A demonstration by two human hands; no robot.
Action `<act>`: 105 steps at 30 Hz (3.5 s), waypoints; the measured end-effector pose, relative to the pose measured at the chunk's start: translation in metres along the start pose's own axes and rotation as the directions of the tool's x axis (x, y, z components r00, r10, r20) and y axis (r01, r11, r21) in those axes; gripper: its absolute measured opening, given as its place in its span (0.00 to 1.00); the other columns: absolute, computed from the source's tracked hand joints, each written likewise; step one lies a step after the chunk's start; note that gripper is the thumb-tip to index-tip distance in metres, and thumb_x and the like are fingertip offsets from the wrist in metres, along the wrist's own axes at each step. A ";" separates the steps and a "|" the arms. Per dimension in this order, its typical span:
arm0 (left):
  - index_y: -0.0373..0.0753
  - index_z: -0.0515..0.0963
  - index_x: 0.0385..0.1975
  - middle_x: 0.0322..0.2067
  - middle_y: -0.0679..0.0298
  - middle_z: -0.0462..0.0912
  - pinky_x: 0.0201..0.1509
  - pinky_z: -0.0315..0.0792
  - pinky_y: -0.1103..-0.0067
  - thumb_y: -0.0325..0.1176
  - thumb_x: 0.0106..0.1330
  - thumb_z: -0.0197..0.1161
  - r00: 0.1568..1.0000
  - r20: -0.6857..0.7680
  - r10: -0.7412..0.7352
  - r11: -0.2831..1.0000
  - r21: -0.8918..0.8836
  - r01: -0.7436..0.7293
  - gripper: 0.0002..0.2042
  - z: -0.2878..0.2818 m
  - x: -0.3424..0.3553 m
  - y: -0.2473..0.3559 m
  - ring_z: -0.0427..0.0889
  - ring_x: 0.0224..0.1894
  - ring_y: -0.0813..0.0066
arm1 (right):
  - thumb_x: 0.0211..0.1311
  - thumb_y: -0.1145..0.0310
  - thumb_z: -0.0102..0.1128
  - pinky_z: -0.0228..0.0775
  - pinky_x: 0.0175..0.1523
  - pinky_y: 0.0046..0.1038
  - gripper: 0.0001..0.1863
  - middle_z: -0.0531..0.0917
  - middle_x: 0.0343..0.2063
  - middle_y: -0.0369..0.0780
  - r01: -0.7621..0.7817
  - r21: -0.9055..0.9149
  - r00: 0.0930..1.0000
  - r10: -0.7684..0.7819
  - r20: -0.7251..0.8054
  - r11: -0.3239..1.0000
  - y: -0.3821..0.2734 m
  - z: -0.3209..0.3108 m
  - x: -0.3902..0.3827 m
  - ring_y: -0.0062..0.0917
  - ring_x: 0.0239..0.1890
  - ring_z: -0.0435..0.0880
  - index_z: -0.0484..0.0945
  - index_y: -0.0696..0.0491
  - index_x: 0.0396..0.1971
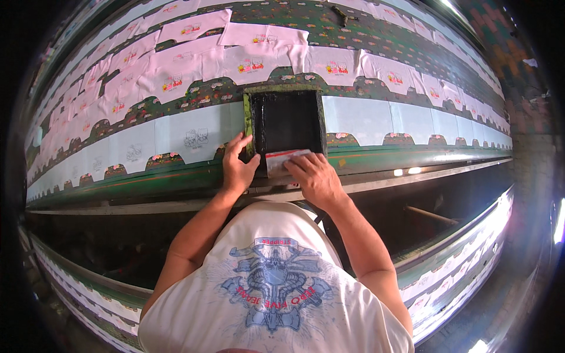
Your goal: The person uses a squeegee to spread ink across a screen printing frame and presses the ink through onto pink fabric pieces laid out on a long table. The person repeatedly repositions the frame and repeats the squeegee strokes along the table.
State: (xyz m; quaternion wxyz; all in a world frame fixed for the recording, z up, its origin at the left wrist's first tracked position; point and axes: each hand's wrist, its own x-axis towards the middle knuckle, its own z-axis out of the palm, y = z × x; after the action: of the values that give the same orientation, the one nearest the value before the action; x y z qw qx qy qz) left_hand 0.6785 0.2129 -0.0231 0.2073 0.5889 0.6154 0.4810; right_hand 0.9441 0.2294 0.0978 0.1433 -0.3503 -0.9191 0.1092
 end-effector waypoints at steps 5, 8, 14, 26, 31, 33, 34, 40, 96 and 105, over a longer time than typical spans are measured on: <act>0.36 0.86 0.65 0.76 0.58 0.80 0.80 0.70 0.56 0.29 0.70 0.73 0.920 0.344 0.187 0.885 0.347 -0.310 0.23 -0.046 0.037 0.018 0.77 0.75 0.50 | 0.58 0.81 0.67 0.82 0.62 0.44 0.26 0.92 0.52 0.43 -0.031 0.004 0.999 0.031 0.040 1.000 0.001 -0.012 0.040 0.42 0.56 0.91 0.87 0.55 0.60; 0.35 0.88 0.60 0.72 0.60 0.83 0.72 0.75 0.57 0.24 0.64 0.70 0.871 0.411 0.267 0.831 0.360 -0.425 0.21 -0.054 0.049 0.014 0.78 0.71 0.50 | 0.65 0.81 0.66 0.84 0.60 0.48 0.22 0.93 0.47 0.47 -0.103 0.078 0.993 0.098 0.071 0.992 0.019 -0.022 0.059 0.47 0.54 0.92 0.86 0.54 0.59; 0.34 0.91 0.52 0.66 0.57 0.88 0.68 0.76 0.59 0.22 0.63 0.67 0.846 0.453 0.283 0.816 0.351 -0.460 0.17 -0.053 0.060 0.021 0.83 0.60 0.54 | 0.72 0.81 0.63 0.84 0.59 0.49 0.19 0.92 0.51 0.49 -0.198 0.042 0.965 0.187 0.182 0.979 0.042 -0.026 0.077 0.50 0.56 0.91 0.86 0.54 0.59; 0.39 0.88 0.63 0.75 0.62 0.80 0.71 0.76 0.56 0.26 0.66 0.75 0.812 0.584 0.023 0.802 0.474 -0.364 0.23 -0.057 0.066 0.045 0.82 0.70 0.54 | 0.68 0.81 0.65 0.81 0.55 0.51 0.19 0.93 0.44 0.52 -0.284 0.213 0.851 0.144 0.505 0.935 0.078 -0.021 0.102 0.53 0.50 0.92 0.87 0.55 0.57; 0.42 0.86 0.68 0.79 0.67 0.76 0.75 0.76 0.55 0.28 0.67 0.79 0.772 0.618 -0.147 0.788 0.545 -0.286 0.27 -0.065 0.069 0.062 0.81 0.72 0.56 | 0.65 0.80 0.62 0.81 0.54 0.49 0.20 0.93 0.43 0.52 -0.281 0.238 0.762 0.065 0.645 0.930 0.094 -0.009 0.118 0.52 0.49 0.93 0.88 0.56 0.56; 0.42 0.87 0.68 0.79 0.68 0.76 0.74 0.76 0.55 0.27 0.67 0.77 0.779 0.605 -0.163 0.782 0.561 -0.272 0.27 -0.062 0.068 0.065 0.81 0.71 0.56 | 0.63 0.79 0.61 0.82 0.54 0.48 0.20 0.93 0.44 0.52 -0.277 0.255 0.742 0.038 0.669 0.926 0.102 -0.002 0.123 0.51 0.50 0.93 0.89 0.56 0.55; 0.43 0.87 0.68 0.79 0.69 0.75 0.74 0.76 0.55 0.26 0.67 0.77 0.784 0.597 -0.173 0.775 0.573 -0.266 0.27 -0.060 0.066 0.065 0.81 0.71 0.56 | 0.64 0.79 0.61 0.81 0.55 0.49 0.20 0.93 0.44 0.52 -0.263 0.265 0.740 0.017 0.673 0.928 0.105 0.002 0.125 0.50 0.50 0.93 0.89 0.56 0.55; 0.45 0.86 0.69 0.80 0.70 0.75 0.75 0.75 0.53 0.24 0.67 0.76 0.808 0.539 -0.238 0.758 0.623 -0.193 0.28 -0.050 0.062 0.072 0.80 0.73 0.57 | 0.71 0.75 0.67 0.78 0.56 0.46 0.16 0.92 0.45 0.50 -0.214 0.313 0.695 -0.081 0.714 0.925 0.127 0.016 0.136 0.44 0.50 0.89 0.86 0.57 0.57; 0.37 0.91 0.43 0.59 0.53 0.87 0.64 0.79 0.56 0.30 0.63 0.76 0.934 0.311 0.174 0.866 0.403 -0.296 0.10 -0.032 0.042 0.035 0.87 0.59 0.51 | 0.52 0.71 0.85 0.76 0.69 0.45 0.34 0.86 0.60 0.41 -0.147 -0.006 0.973 0.146 0.178 0.989 -0.028 0.013 0.018 0.43 0.63 0.83 0.86 0.52 0.62; 0.41 0.85 0.67 0.74 0.40 0.77 0.82 0.70 0.54 0.17 0.58 0.75 0.997 -0.074 0.001 1.000 -0.004 -0.002 0.32 0.019 -0.004 0.011 0.74 0.76 0.37 | 0.57 0.68 0.84 0.74 0.71 0.48 0.31 0.85 0.65 0.44 -0.139 0.043 0.984 0.133 0.119 0.989 -0.031 0.011 0.006 0.45 0.70 0.80 0.86 0.52 0.63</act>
State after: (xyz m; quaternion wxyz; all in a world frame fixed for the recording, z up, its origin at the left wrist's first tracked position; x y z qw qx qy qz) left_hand 0.7011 0.2145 -0.0236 0.1854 0.5708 0.6212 0.5040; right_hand 0.9171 0.2091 0.0978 0.0909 -0.4013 -0.8968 0.1625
